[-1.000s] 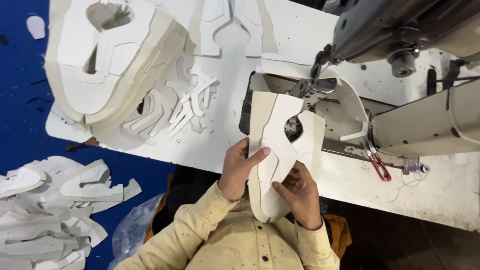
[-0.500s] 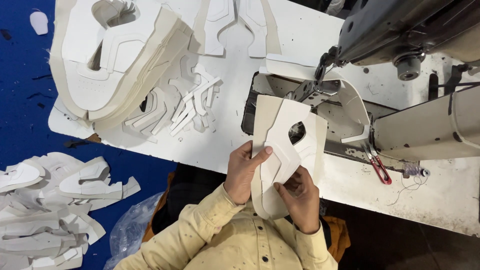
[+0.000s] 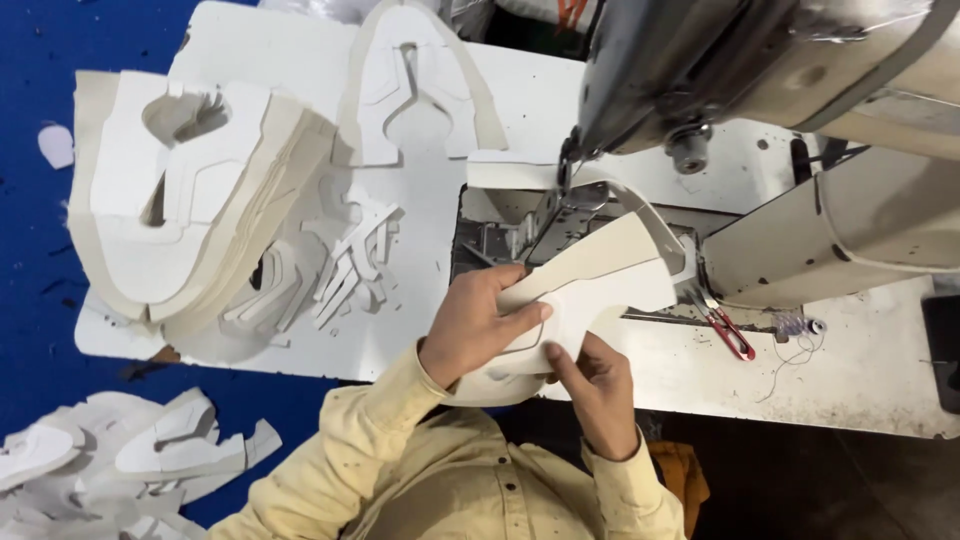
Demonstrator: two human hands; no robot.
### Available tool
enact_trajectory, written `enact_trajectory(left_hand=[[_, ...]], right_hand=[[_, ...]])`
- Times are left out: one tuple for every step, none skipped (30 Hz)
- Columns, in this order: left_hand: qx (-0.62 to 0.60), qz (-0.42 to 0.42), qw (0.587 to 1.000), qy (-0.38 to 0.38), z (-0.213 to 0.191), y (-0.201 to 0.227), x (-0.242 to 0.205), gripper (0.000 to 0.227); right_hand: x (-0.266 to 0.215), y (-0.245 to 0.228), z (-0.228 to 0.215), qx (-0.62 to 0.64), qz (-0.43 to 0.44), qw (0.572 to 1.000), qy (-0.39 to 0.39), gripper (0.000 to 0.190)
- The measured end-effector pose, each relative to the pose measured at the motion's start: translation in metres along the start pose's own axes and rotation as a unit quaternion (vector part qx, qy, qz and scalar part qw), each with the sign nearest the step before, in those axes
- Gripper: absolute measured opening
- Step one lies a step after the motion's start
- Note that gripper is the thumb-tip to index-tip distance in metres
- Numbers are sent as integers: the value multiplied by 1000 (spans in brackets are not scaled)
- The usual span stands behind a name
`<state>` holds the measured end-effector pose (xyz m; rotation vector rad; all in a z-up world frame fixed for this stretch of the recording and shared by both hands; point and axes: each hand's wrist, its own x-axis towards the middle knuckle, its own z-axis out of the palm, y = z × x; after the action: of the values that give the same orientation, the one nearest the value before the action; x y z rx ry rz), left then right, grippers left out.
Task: The person aligns white shoe parts under a sewing machine needle and sews them together. They repeatedly pick up parts from a stack, position them, operate the machine, and place the finished pieces back on the table.
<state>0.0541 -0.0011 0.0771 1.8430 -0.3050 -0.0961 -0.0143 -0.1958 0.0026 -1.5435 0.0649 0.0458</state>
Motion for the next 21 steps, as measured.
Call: enact_trajectory(left_hand=[[3,2,1000,-4,-1,-3,5,30],[15,0,1000,-21,-3,-5,12,31],[28,-1,999,-39,-5,-7,19,32],[31,3,999,-39,-6,-9,26,32],[-20,35,998,-54,-7,-11,34,35],[-73,65,993,-68,-8,-14,40,38],[-71,67,993,-69,-10,-14,49,38],[-92,16,991,-98,-13,-13,59,41],[-112,-34,985,-127,-15,-13,69,45],[-111,-30,985,-125,-16,-19,78,45],[-146,-30,979,-140,-16,-25,88,46],[-180,-31,971,-155,-17,-31,98,47],[-178,-26,972,-154,-19,-30,108,47],[-140,-55,975,-165,-21,-30,115,48],[-102,-84,976,-176,-23,-31,121,50],[-102,-83,976,-175,-24,-29,128,50],[-107,-113,970,-187,-24,-27,134,51],[-112,-142,963,-200,-24,-25,140,53],[-112,-140,963,-200,-25,-22,144,53],[-132,-125,964,-195,-26,-18,149,57],[-153,-110,964,-189,-27,-15,153,63]], right_hand=[[1,3,0,3,-2,1000,4,25],[6,4,0,2,7,1000,1,22],[11,6,1,2,17,1000,-1,22],[14,1,4,4,12,1000,0,22],[18,-3,8,16,21,1000,8,21],[19,-8,11,27,32,999,16,21],[23,-6,12,29,30,999,16,21],[27,-4,13,45,24,999,17,22],[32,-3,14,62,17,998,19,23],[36,-8,18,62,12,998,18,23],[40,-13,22,86,8,996,23,24],[44,-17,27,111,4,993,28,25],[50,-21,29,111,-1,993,27,25],[52,-23,31,112,1,993,37,26],[54,-26,34,114,3,992,47,28],[57,-28,35,114,2,992,47,28],[60,-31,36,127,-8,991,48,28],[64,-33,37,140,-19,989,50,28],[67,-36,38,139,-20,989,50,28],[70,-38,40,150,-23,987,51,28],[73,-40,41,161,-25,985,51,27]])
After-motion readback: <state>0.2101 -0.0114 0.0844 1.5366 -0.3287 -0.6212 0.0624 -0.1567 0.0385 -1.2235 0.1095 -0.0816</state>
